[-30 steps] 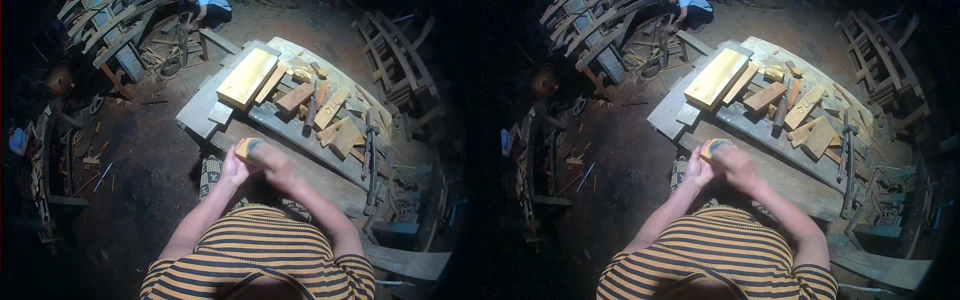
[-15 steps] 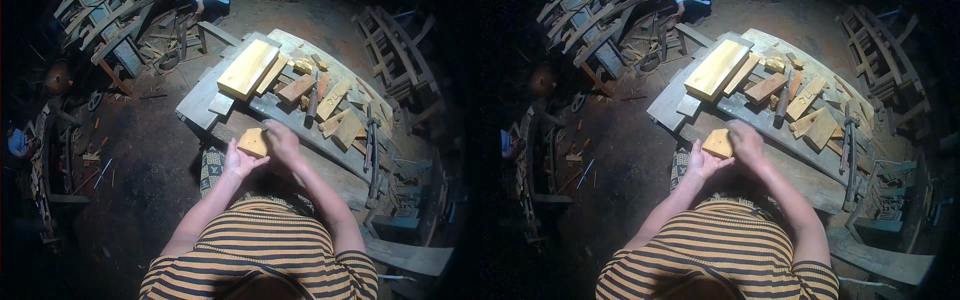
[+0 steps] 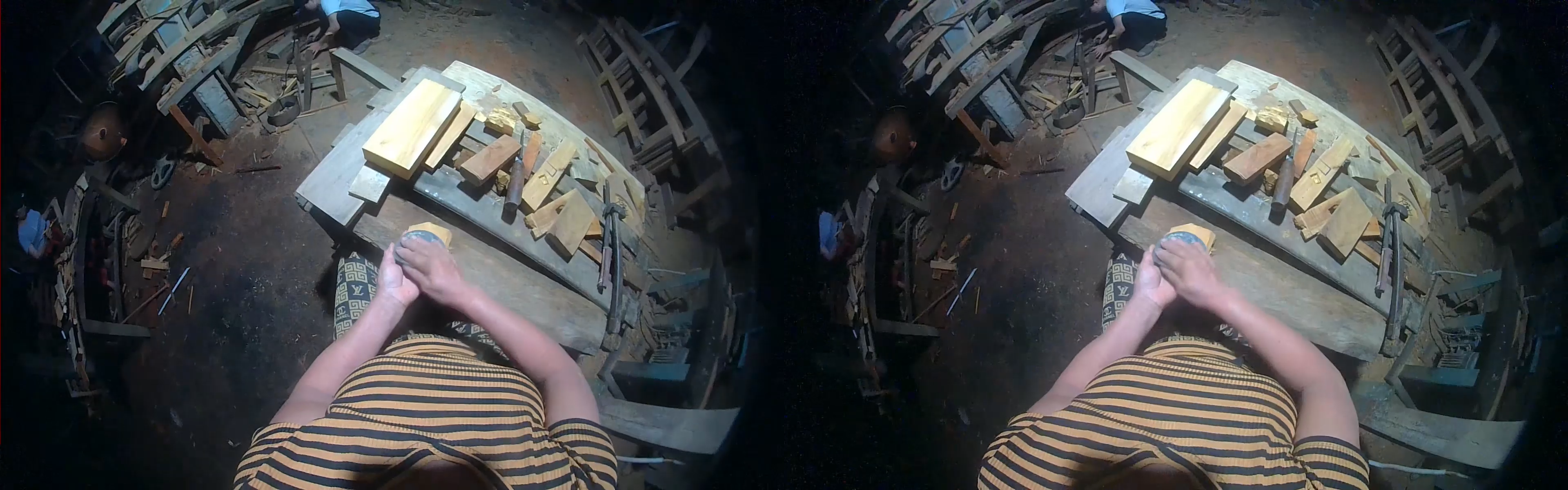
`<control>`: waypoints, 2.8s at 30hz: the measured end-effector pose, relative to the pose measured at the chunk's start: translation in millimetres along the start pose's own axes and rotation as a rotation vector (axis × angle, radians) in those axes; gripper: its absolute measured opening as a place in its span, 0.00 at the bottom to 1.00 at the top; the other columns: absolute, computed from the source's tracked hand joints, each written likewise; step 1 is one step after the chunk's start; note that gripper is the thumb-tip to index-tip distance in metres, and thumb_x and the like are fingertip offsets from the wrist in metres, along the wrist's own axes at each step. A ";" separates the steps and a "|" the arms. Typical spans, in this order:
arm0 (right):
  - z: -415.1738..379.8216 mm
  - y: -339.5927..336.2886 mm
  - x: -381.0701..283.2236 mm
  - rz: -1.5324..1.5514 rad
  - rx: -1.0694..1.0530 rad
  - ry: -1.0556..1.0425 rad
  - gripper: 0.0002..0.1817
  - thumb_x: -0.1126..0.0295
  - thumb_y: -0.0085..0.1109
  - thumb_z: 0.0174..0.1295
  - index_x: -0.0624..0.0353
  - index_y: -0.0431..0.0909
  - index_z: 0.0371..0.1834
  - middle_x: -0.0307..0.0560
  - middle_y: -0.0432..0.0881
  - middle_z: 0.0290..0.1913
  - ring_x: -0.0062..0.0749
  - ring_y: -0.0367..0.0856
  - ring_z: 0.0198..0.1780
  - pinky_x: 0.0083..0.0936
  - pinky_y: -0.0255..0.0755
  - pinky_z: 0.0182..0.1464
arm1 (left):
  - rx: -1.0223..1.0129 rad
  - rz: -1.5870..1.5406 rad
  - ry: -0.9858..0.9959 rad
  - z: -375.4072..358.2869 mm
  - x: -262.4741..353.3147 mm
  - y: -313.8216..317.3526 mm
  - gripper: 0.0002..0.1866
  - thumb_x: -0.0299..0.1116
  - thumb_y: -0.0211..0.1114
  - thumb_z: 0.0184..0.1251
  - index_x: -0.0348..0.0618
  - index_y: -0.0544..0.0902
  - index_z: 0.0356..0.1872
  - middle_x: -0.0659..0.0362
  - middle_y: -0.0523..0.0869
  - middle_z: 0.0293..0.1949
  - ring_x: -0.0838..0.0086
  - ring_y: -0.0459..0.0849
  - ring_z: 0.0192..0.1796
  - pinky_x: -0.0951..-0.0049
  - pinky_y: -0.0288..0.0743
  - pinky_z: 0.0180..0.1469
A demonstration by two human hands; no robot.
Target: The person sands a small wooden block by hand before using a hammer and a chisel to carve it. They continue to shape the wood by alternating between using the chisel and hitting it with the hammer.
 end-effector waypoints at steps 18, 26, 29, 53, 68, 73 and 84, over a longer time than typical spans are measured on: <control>-13.5 -3.6 59.4 -0.070 -0.009 0.289 0.19 0.61 0.50 0.65 0.54 0.77 0.57 0.52 0.71 0.65 0.46 0.67 0.67 0.46 0.56 0.68 | 0.036 -0.039 -0.085 -15.8 -7.9 22.3 0.31 0.54 0.34 0.75 0.41 0.64 0.65 0.49 0.70 0.64 0.56 0.66 0.68 0.49 0.56 0.69; -29.1 6.8 59.2 -0.020 0.091 0.154 0.19 0.59 0.52 0.64 0.50 0.77 0.56 0.48 0.74 0.61 0.44 0.67 0.66 0.50 0.54 0.68 | -0.002 0.056 -0.100 -8.2 -6.7 8.7 0.30 0.54 0.34 0.74 0.43 0.66 0.65 0.48 0.70 0.64 0.57 0.65 0.69 0.48 0.58 0.69; -6.8 0.5 56.9 -0.077 0.037 0.265 0.17 0.61 0.53 0.62 0.51 0.79 0.52 0.47 0.76 0.58 0.43 0.69 0.64 0.48 0.57 0.66 | 0.075 0.056 -0.078 -20.1 -6.7 22.3 0.31 0.53 0.32 0.75 0.39 0.63 0.66 0.47 0.68 0.66 0.55 0.64 0.69 0.51 0.55 0.71; -0.3 -8.8 66.4 0.016 -0.060 0.217 0.19 0.57 0.50 0.65 0.49 0.76 0.57 0.45 0.73 0.63 0.41 0.65 0.67 0.47 0.54 0.68 | 0.006 -0.051 -0.066 -12.0 -4.3 10.4 0.32 0.55 0.34 0.74 0.41 0.59 0.69 0.47 0.60 0.70 0.49 0.58 0.71 0.40 0.52 0.70; -10.5 0.8 68.8 -0.052 0.060 0.231 0.20 0.57 0.52 0.64 0.49 0.75 0.58 0.46 0.71 0.64 0.43 0.63 0.69 0.48 0.52 0.69 | 0.023 0.008 -0.038 -12.9 -1.8 11.4 0.34 0.57 0.33 0.74 0.40 0.60 0.68 0.47 0.61 0.70 0.50 0.58 0.72 0.41 0.49 0.71; -23.3 10.7 11.1 0.023 -0.093 -0.028 0.18 0.59 0.51 0.63 0.50 0.77 0.54 0.47 0.73 0.60 0.42 0.66 0.66 0.45 0.57 0.66 | 0.135 0.138 0.010 -3.8 3.4 -5.1 0.32 0.55 0.36 0.74 0.42 0.61 0.68 0.47 0.63 0.68 0.50 0.61 0.70 0.43 0.54 0.70; -13.2 14.8 7.3 0.012 -0.143 -0.020 0.22 0.59 0.55 0.62 0.49 0.75 0.60 0.47 0.74 0.62 0.41 0.64 0.69 0.47 0.55 0.68 | 0.140 0.101 0.044 -3.4 8.2 -9.3 0.31 0.56 0.37 0.74 0.42 0.66 0.63 0.48 0.71 0.62 0.56 0.69 0.66 0.47 0.59 0.68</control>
Point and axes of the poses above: each hand's wrist, its own z-axis towards the middle knuckle, its own y-axis out of the palm, x = y × z, the point moved 4 cm from there along z, towards the middle knuckle
